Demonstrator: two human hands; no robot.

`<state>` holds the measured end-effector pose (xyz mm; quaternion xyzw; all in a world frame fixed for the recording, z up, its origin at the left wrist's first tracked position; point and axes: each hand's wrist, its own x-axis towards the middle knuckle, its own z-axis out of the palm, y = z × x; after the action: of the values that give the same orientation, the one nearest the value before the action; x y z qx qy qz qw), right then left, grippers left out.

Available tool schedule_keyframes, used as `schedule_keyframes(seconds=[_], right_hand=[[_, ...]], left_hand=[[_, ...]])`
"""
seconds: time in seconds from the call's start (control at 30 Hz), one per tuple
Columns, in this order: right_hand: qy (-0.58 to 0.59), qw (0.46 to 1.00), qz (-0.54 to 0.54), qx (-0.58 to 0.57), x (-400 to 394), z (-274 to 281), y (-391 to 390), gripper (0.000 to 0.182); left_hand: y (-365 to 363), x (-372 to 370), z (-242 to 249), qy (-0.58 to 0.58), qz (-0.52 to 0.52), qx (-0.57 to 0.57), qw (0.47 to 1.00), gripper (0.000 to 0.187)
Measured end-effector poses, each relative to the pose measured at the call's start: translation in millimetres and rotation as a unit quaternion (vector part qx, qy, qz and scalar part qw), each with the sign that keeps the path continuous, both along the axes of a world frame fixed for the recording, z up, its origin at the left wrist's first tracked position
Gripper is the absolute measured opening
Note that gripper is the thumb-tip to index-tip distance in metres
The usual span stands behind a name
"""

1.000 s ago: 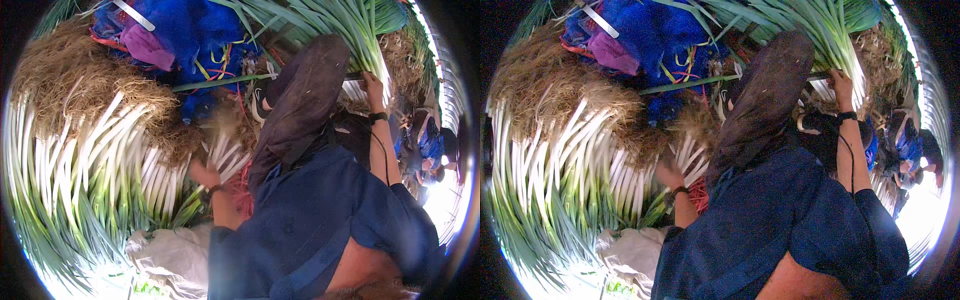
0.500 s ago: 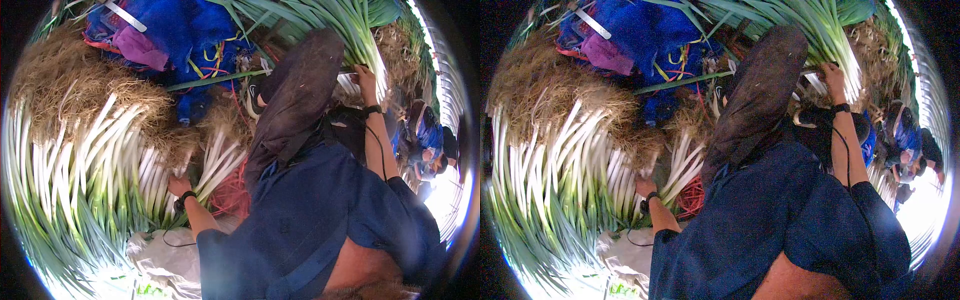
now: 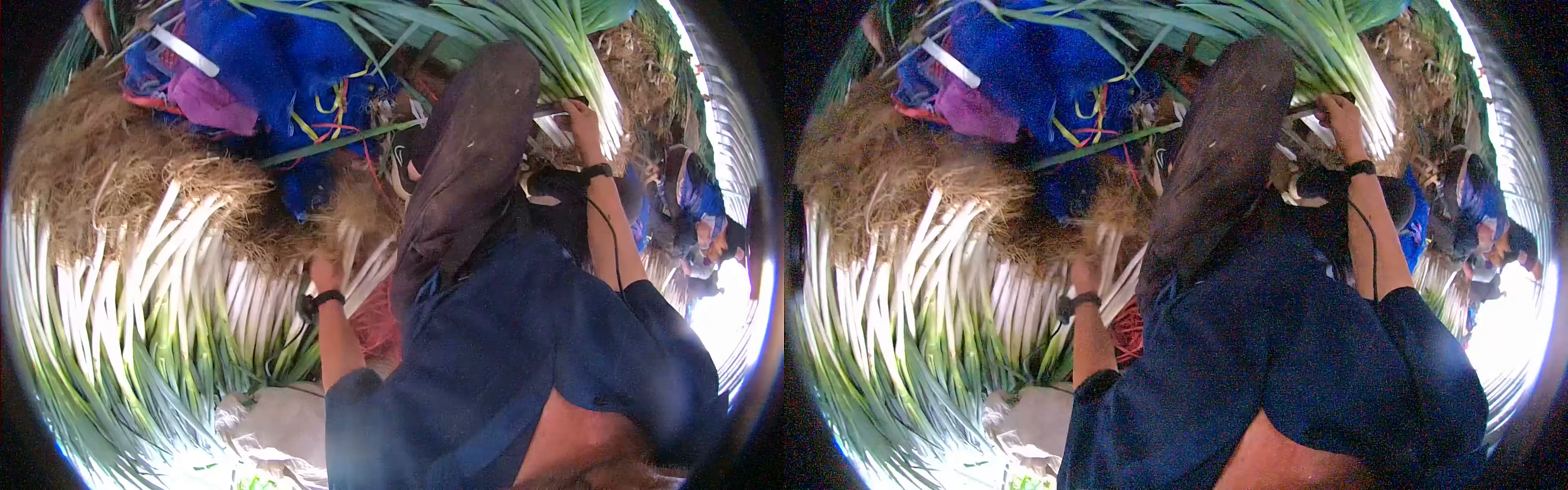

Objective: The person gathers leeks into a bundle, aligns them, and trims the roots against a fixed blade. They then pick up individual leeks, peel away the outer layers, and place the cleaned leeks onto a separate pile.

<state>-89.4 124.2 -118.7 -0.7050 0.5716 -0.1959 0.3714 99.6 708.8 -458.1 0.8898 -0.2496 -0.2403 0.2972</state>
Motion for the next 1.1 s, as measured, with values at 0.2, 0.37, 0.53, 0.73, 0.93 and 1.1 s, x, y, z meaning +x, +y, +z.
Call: schedule_keyframes(seconds=[0.2,0.37,0.53,0.73,0.93,1.1], right_hand=[[-0.048,0.999,0.004,0.005,-6.8,7.0,12.2,0.033],[-0.045,0.998,0.006,-0.046,-16.6,22.6,10.3,0.033],[-0.114,0.971,0.158,-0.136,85.7,99.8,97.2,0.028],[-0.101,0.799,0.587,0.085,218.4,56.6,182.4,0.046],[-0.325,0.755,0.483,0.3,209.3,115.0,184.4,0.049],[-0.484,0.712,0.402,0.312,198.1,110.2,165.0,0.058]], left_hand=[[-82.4,-4.9,57.3,0.03,-0.098,0.247,0.964,0.033],[-48.5,35.3,65.4,-0.029,-0.115,0.04,0.992,0.035],[-117.8,133.9,214.1,0.444,0.119,-0.435,0.775,0.042],[-226.9,174.6,439.7,0.136,-0.077,-0.278,0.948,0.038],[-296.6,175.3,509.1,0.367,-0.12,-0.453,0.803,0.041],[-338.4,156.6,544.2,0.332,-0.126,-0.477,0.804,0.045]])
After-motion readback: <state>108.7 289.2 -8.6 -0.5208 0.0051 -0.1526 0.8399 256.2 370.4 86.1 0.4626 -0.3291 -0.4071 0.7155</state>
